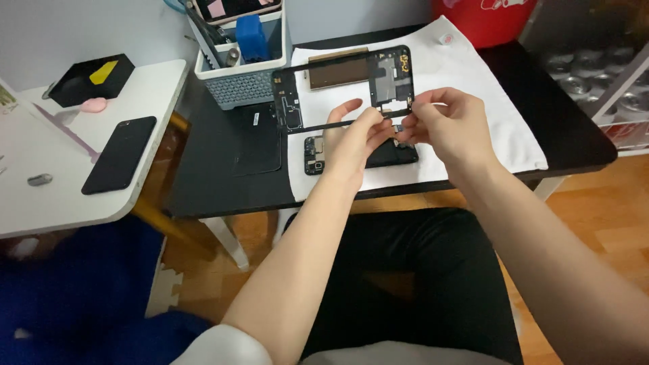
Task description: Disassembling a smartphone by removing the internal frame, battery, and motherboard using hands and small tools.
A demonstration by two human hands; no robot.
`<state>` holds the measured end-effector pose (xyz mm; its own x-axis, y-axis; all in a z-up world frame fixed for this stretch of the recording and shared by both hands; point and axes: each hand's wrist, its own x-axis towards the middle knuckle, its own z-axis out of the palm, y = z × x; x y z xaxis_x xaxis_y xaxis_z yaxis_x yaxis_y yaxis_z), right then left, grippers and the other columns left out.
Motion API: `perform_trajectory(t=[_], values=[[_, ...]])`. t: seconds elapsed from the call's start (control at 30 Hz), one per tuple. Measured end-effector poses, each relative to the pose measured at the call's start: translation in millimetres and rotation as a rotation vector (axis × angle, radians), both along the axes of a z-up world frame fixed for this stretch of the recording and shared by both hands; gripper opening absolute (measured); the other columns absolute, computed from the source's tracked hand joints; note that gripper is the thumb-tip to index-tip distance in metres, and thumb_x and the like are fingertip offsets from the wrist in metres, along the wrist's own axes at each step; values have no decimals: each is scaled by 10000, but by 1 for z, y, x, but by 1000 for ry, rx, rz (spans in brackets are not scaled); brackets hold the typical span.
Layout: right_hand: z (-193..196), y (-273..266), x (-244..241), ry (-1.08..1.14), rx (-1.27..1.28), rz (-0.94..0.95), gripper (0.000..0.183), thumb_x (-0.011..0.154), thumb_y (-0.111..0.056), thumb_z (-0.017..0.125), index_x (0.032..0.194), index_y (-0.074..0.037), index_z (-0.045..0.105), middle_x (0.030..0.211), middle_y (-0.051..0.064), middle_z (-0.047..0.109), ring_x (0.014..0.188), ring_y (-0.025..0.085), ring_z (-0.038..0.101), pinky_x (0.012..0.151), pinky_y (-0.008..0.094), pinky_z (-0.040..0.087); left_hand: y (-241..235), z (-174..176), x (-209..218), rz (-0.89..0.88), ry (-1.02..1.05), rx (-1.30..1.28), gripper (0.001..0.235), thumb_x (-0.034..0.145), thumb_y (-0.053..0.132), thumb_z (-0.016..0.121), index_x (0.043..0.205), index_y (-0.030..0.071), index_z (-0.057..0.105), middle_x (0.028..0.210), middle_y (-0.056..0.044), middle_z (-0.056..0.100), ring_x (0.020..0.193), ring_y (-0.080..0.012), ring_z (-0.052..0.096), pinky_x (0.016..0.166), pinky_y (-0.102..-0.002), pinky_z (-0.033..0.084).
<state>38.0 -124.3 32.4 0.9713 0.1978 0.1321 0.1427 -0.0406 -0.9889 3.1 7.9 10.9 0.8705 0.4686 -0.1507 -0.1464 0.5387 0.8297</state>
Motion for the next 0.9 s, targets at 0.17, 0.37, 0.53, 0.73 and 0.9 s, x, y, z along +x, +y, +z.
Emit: perform_trajectory(t=[0.17, 0.37, 0.53, 0.73, 0.9], values=[[-10, 0, 3, -37, -53, 11, 148, 893, -7, 599, 1017, 44, 663, 780, 197, 712, 692, 256, 760, 694, 364, 645, -4, -8, 14, 61, 56, -25, 754, 769, -25, 708, 1451, 6, 386, 930, -258, 679, 812, -294, 746, 801, -437, 653], [-8, -5, -6, -5, -48, -8, 147, 850, 19, 587, 978, 37, 655, 803, 221, 722, 718, 255, 768, 704, 354, 640, -10, -5, 16, 26, 124, 24, 775, 785, -22, 693, 1485, 26, 363, 980, -259, 663, 843, -300, 742, 840, -445, 645], [-20, -14, 5, -15, -38, -5, 101, 877, -76, 654, 930, 6, 683, 787, 225, 715, 732, 255, 762, 689, 362, 628, -13, -5, 20, -45, 139, 75, 793, 796, -33, 686, 1502, 16, 329, 990, -251, 628, 821, -310, 736, 806, -450, 663], [-12, -38, -5, -222, -231, -11, 97, 963, -76, 696, 909, -1, 724, 702, 186, 701, 655, 267, 721, 683, 360, 571, -30, 0, 23, -164, 151, 90, 844, 785, -63, 651, 1540, 15, 281, 974, -237, 573, 839, -356, 721, 806, -505, 657], [-37, -69, 31, 31, -106, -93, 157, 1029, -131, 685, 1104, 6, 666, 903, 147, 732, 728, 206, 722, 739, 296, 626, -29, 47, 1, -451, 297, 216, 1141, 719, 178, 568, 1658, 120, -77, 912, -140, 620, 1084, -218, 658, 1154, -389, 499]])
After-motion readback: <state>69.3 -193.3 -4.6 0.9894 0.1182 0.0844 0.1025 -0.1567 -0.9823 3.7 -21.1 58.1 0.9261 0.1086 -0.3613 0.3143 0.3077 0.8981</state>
